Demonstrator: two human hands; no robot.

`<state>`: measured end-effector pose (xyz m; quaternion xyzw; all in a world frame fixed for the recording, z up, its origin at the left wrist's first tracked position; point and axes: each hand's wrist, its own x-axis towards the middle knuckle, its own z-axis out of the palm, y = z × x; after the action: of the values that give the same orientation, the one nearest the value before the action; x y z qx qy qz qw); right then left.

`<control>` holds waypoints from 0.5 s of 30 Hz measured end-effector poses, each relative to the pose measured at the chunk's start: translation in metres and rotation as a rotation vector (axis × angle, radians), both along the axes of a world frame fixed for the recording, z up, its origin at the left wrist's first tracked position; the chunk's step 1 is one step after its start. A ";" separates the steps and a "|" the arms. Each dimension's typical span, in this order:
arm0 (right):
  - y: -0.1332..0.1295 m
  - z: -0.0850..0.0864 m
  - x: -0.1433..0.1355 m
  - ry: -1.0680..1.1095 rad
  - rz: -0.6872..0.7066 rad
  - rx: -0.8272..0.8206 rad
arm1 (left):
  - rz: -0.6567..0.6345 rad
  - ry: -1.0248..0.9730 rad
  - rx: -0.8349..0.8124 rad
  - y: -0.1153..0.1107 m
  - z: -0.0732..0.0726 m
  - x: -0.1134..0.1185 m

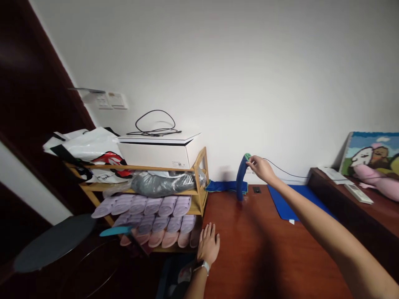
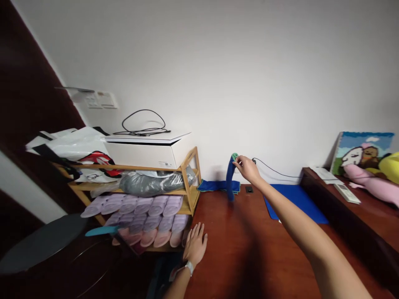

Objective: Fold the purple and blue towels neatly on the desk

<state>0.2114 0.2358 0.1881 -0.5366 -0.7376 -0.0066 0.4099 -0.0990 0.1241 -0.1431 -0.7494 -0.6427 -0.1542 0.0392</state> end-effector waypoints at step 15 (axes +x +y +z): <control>-0.154 0.099 0.054 -0.160 0.303 0.076 | -0.206 -1.111 -0.173 0.007 0.135 0.062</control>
<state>0.2651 0.0820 0.2866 -0.4010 -0.8395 -0.0150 0.3662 -0.0370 0.1316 -0.0076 -0.6151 -0.5005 -0.4751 -0.3813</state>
